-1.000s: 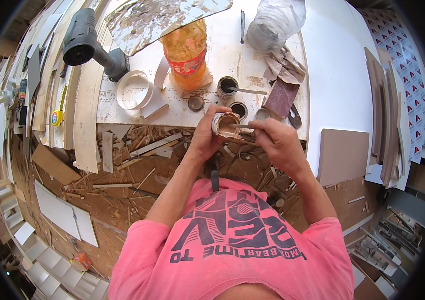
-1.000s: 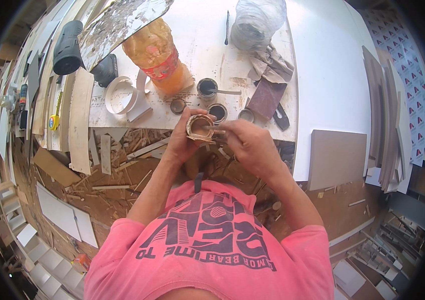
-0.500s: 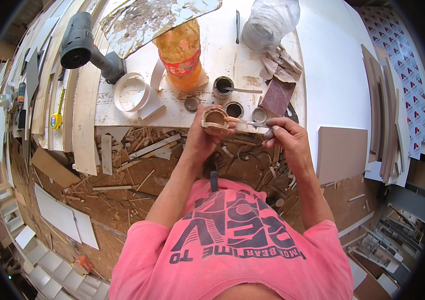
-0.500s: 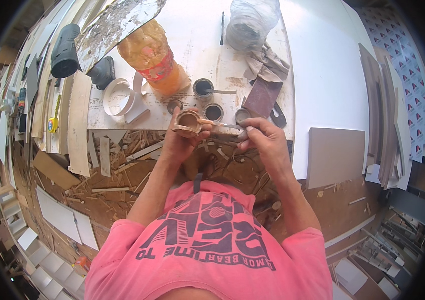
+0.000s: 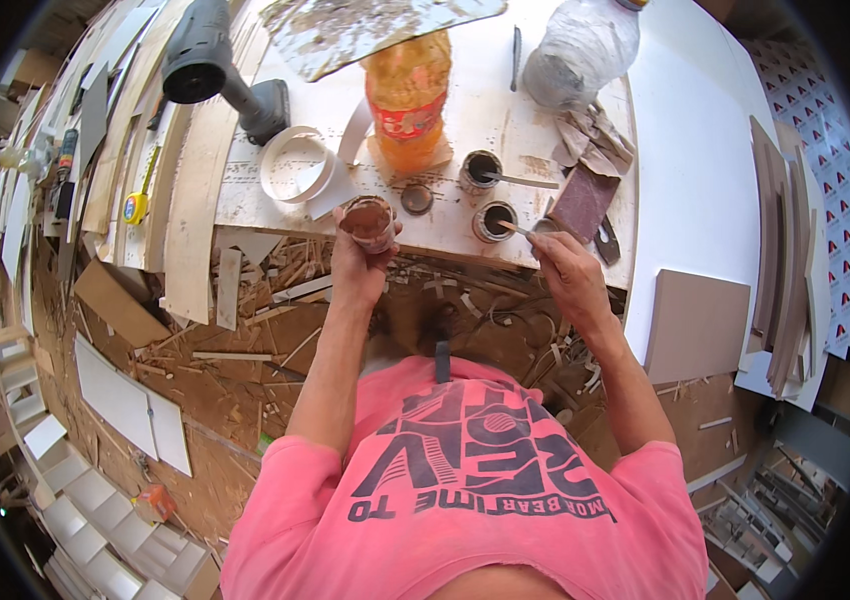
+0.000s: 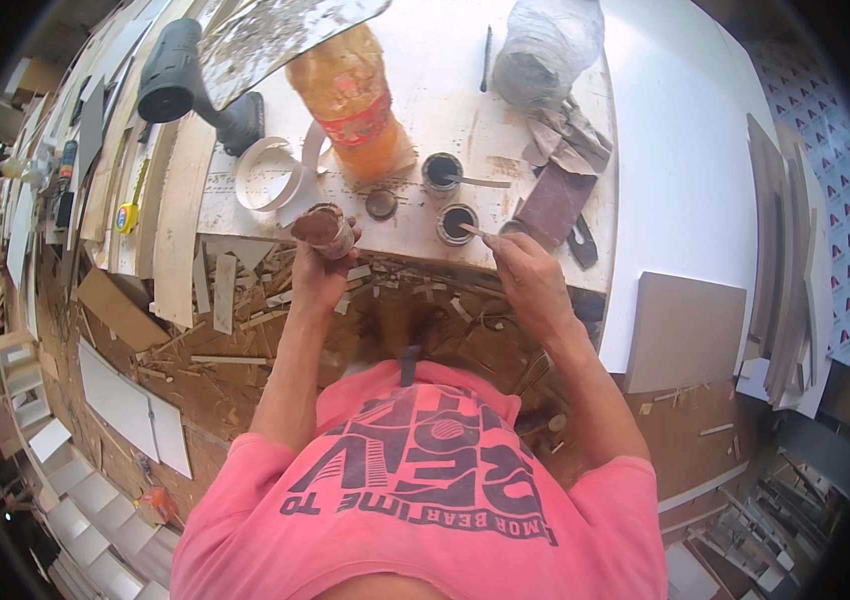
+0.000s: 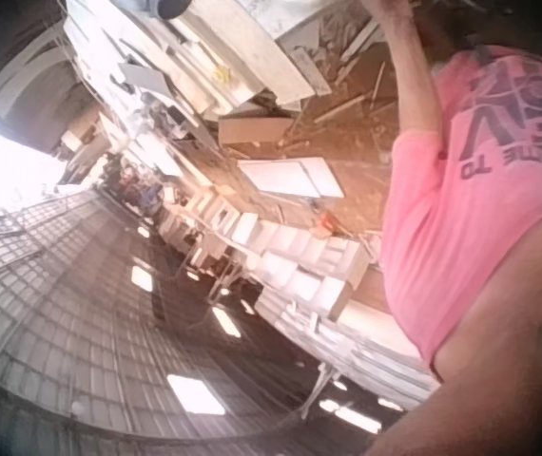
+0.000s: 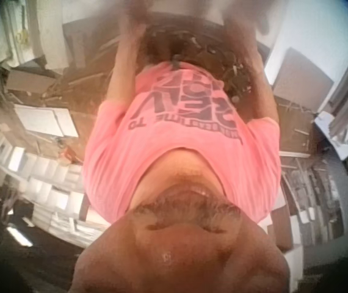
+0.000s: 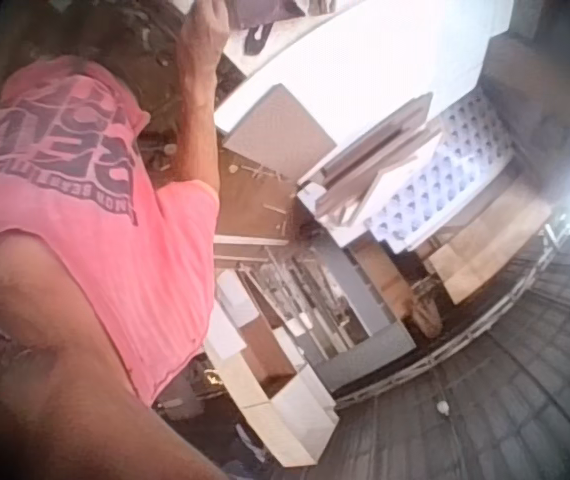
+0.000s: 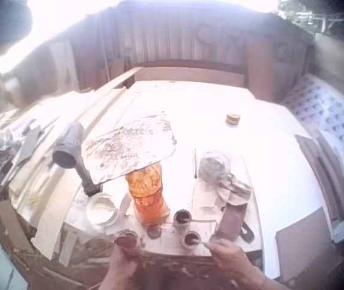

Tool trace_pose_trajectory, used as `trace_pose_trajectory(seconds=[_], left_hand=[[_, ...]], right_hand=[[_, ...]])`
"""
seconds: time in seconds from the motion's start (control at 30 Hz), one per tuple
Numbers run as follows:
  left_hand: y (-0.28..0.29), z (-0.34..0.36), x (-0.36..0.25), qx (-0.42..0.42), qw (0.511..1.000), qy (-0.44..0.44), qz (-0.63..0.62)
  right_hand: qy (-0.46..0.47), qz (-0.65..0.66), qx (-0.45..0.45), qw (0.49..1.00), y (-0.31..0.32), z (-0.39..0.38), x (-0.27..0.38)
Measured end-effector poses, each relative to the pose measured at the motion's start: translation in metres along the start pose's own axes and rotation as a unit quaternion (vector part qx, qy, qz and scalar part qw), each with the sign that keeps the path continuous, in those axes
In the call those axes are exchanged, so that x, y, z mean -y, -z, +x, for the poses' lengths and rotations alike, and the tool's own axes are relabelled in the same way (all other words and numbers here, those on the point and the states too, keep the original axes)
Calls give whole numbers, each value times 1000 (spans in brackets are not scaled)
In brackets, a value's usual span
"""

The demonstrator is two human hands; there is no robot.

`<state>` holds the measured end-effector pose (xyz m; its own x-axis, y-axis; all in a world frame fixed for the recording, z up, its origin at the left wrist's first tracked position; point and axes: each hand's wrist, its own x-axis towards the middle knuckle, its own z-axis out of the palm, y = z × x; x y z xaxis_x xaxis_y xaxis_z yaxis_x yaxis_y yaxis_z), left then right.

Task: The person mixes a dark liquid in a small metal can using a thin stick while standing at a workbench in a cluttered workshop.

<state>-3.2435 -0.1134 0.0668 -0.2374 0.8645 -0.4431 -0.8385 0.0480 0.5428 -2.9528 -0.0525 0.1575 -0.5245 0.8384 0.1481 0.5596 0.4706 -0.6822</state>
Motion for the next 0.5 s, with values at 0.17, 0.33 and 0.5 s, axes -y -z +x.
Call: trace_pose_trajectory(seconds=[0.17,0.33,0.5], left_hand=[[10,-3,-9,15,999,-14,50],[14,-3,-24,99,991,-42,82],[7,-5,-49,170,982,-35,74]], right_hand=[[-3,4,-16,1000,-4,-9,0],[-71,13,-31,997,2,-7,19],[-114,-7,-55,992,-3,-8,29]])
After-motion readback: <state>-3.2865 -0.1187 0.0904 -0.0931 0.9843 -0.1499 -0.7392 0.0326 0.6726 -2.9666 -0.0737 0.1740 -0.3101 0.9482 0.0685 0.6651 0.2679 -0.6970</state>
